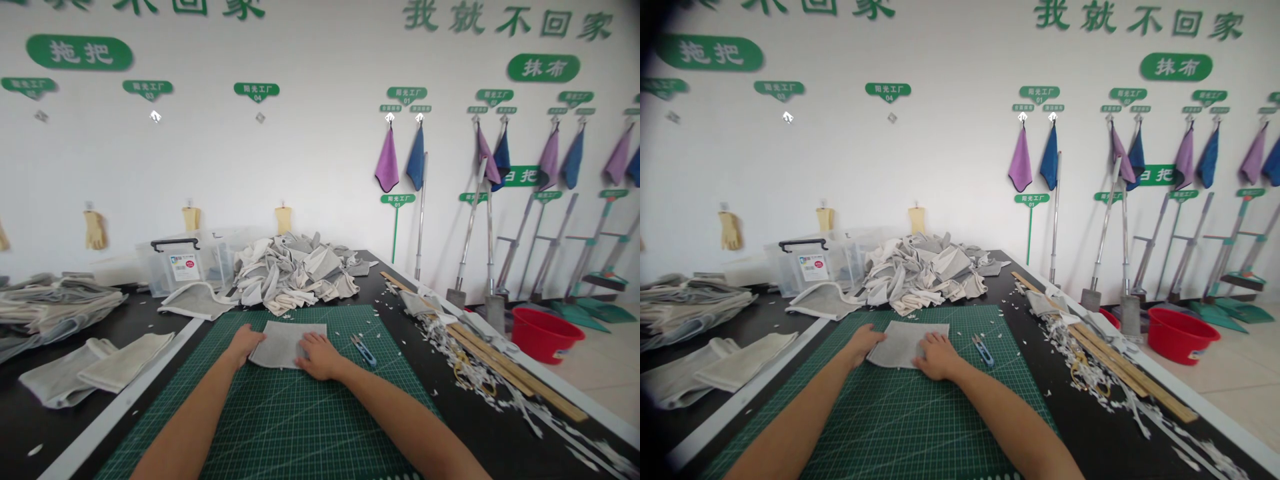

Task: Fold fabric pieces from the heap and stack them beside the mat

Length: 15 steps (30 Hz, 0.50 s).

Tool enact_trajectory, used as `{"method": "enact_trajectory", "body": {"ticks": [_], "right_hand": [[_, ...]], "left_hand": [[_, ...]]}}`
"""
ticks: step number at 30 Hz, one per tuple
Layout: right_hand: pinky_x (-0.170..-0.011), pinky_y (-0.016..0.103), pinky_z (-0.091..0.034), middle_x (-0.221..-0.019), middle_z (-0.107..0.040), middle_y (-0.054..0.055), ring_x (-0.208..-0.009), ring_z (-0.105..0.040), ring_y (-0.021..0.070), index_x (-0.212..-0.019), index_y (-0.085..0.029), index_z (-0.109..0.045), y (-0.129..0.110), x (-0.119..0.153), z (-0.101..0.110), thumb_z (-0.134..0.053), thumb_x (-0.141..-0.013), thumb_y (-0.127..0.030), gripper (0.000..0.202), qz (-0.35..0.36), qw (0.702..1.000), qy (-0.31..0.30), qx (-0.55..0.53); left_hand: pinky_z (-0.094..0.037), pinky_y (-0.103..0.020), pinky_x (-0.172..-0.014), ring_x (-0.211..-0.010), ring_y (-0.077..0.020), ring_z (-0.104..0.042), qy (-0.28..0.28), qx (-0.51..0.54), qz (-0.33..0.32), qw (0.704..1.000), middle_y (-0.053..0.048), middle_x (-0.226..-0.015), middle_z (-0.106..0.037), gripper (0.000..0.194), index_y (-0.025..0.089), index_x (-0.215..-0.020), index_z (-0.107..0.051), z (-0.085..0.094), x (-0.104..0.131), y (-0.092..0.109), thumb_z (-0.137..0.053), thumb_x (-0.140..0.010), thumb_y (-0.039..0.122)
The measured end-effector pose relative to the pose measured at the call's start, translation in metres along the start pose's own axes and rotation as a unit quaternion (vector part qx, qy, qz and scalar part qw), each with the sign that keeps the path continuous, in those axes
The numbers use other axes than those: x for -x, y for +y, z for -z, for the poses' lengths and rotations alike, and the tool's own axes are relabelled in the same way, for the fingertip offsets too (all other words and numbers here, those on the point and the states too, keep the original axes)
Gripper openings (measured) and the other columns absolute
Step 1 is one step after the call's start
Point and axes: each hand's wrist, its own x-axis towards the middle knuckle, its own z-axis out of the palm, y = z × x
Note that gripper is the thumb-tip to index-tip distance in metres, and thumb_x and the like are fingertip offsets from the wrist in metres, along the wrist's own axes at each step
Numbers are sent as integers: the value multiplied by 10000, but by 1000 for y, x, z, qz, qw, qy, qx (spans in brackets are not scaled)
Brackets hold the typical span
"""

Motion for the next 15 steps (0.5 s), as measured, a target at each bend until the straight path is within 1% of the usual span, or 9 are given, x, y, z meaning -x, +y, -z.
{"method": "enact_trajectory", "body": {"ticks": [3, 5, 8, 10, 12, 13, 15], "right_hand": [[-1010, 480, -201, -1362, -371, 134, -1258, -295, 295, -1201, -179, -488, 0, 1, 0, -413, -815, -540, 534, 3, 1000, 6, -3], [-1013, 481, -194, -1373, -356, 135, -1262, -292, 295, -1199, -180, -492, 1, 1, -1, -420, -812, -540, 533, 1, 1000, 10, -8], [-1022, 478, -179, -1400, -308, 146, -1275, -275, 298, -1205, -172, -491, 2, 1, -2, -412, -812, -557, 556, -3, 999, 10, -32], [-1022, 456, -194, -1412, -287, 146, -1293, -254, 275, -1216, -169, -481, 5, -1, -3, -364, -838, -553, 551, -10, 998, 20, -66], [-1020, 437, -210, -1408, -300, 132, -1306, -236, 242, -1213, -170, -480, 8, -5, -3, -298, -875, -518, 518, -40, 991, 62, -109], [-1020, 433, -212, -1392, -329, 126, -1309, -231, 232, -1192, -167, -495, 11, -7, -2, -276, -886, -498, 501, -69, 985, 97, -128], [-1026, 412, -211, -1329, -414, 128, -1304, -239, 223, -1112, -148, -542, 17, -12, -2, -283, -889, -468, 467, -145, 960, 180, -157]], "left_hand": [[-478, -287, -611, -801, -235, -637, -36, 43, 29, 998, -203, -1018, -617, 719, 18, -1268, -352, -1, 1, 0, -635, -642, 232], [-474, -288, -573, -717, -220, -641, -55, 68, 30, 996, -164, -926, -645, 649, 37, -1239, -390, -1, 4, 3, -617, -660, 224], [-468, -251, -601, -744, -184, -631, -79, 99, -4, 992, -112, -922, -646, 550, 84, -1172, -469, 1, 14, 16, -610, -650, 189], [-457, -221, -603, -741, -156, -621, -101, 117, -38, 987, -66, -885, -647, 509, 120, -1143, -501, 0, 23, 28, -602, -649, 186], [-433, -203, -544, -658, -131, -602, -124, 128, -63, 982, -21, -787, -634, 503, 149, -1149, -500, -3, 33, 38, -595, -659, 214], [-409, -195, -499, -596, -119, -580, -132, 130, -70, 980, -1, -732, -616, 504, 158, -1153, -496, -6, 38, 43, -592, -664, 231], [-338, -181, -413, -480, -93, -512, -140, 129, -78, 979, 30, -642, -563, 499, 163, -1148, -495, -12, 46, 51, -589, -666, 256]]}}
